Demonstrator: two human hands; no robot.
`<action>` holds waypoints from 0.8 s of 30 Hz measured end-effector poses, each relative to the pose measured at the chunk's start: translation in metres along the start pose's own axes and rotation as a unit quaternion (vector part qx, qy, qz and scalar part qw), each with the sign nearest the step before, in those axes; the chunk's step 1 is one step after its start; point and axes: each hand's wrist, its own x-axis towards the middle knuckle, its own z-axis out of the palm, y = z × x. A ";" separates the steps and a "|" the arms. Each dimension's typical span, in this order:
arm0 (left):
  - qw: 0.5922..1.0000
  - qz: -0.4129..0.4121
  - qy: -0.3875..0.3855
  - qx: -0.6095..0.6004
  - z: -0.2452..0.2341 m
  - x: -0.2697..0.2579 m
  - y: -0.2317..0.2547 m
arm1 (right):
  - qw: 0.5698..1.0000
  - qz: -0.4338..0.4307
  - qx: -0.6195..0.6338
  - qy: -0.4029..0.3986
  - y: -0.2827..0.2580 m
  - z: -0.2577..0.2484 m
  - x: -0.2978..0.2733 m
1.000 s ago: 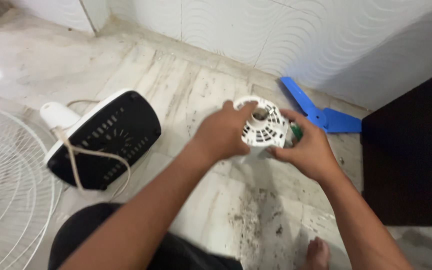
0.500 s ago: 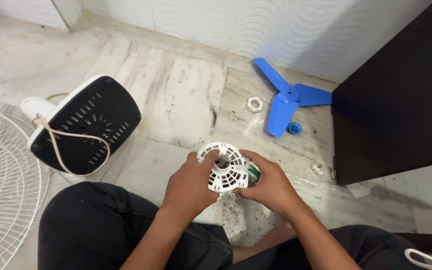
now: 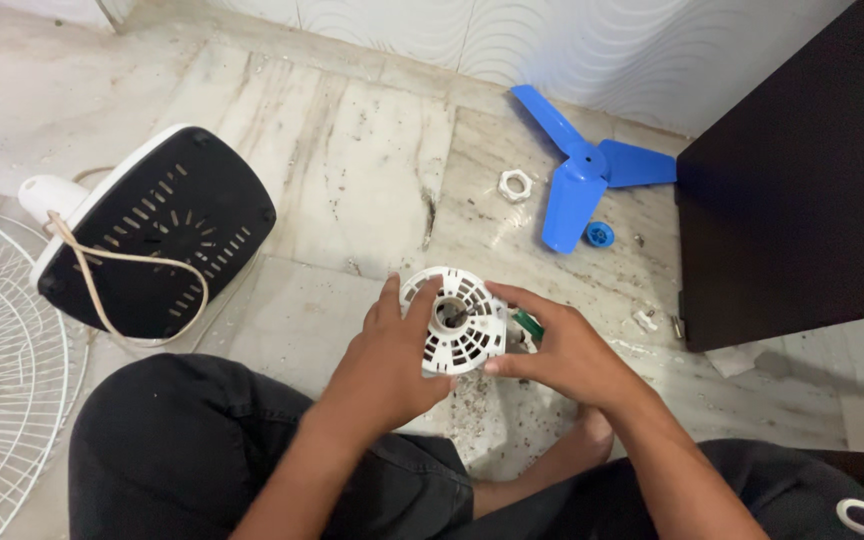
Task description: The person sits on the floor and uses a screwdriver to tighten screws on the back cover of a fan. They then pick up the fan motor and begin attaching screws to it.
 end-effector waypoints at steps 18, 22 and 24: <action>0.976 -0.024 -0.198 -0.087 0.096 0.334 0.019 | 0.892 0.271 0.284 0.224 0.152 -0.078 0.093; 0.932 0.123 -0.337 0.049 0.138 0.364 0.003 | 0.880 0.273 0.328 0.206 0.174 -0.069 0.112; 0.946 0.016 -0.319 -0.060 0.155 0.367 0.003 | 0.874 0.281 0.325 0.227 0.175 -0.068 0.120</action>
